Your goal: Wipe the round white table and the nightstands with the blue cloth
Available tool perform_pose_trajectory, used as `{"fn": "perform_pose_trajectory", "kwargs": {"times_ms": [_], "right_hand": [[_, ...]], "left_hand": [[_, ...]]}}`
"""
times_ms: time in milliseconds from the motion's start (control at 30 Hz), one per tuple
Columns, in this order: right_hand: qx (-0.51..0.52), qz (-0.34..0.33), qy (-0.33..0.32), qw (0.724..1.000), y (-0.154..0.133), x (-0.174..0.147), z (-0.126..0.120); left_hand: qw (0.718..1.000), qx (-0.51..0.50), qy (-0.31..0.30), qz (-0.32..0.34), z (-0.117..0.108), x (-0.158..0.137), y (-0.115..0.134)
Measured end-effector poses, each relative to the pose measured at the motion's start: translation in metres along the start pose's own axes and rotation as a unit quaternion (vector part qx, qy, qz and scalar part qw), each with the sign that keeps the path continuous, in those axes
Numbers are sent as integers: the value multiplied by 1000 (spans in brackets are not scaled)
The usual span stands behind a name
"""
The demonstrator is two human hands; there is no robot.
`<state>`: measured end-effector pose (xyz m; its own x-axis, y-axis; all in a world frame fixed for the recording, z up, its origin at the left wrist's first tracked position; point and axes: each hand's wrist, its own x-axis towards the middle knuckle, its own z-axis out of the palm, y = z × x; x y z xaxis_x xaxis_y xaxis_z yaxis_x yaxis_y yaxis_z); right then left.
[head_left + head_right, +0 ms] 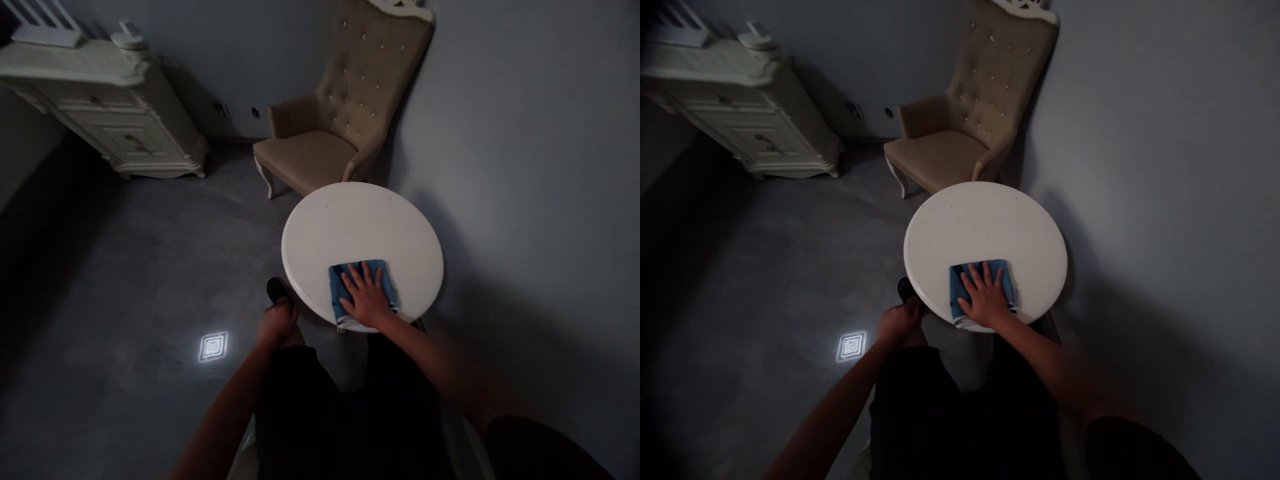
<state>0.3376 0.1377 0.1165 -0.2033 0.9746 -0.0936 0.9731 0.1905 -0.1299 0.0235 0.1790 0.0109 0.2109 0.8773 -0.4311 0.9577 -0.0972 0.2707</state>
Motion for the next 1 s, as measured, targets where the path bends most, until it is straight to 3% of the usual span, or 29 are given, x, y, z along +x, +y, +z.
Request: {"fn": "perform_pose_trajectory", "kwargs": {"times_ms": [100,233,400,600,733,867,1000], "right_hand": [[35,-57,3,998,-39,51,-2],[59,-65,21,996,-73,129,-5],[73,-61,30,995,-69,229,-16],[70,-3,49,996,-5,323,-35],[58,60,66,994,65,351,-45],[33,126,69,989,144,335,-51],[1,177,78,981,201,282,-54]], "left_hand": [[1000,13,5,-6,0,1,0],[1000,3,14,-4,-1,4,2],[1000,-12,-5,-19,-9,8,4],[998,-26,-32,-55,-29,11,7],[997,-27,-35,-66,-35,17,8],[998,-22,-36,-51,-36,24,11],[998,3,-48,-47,-35,25,13]]}}
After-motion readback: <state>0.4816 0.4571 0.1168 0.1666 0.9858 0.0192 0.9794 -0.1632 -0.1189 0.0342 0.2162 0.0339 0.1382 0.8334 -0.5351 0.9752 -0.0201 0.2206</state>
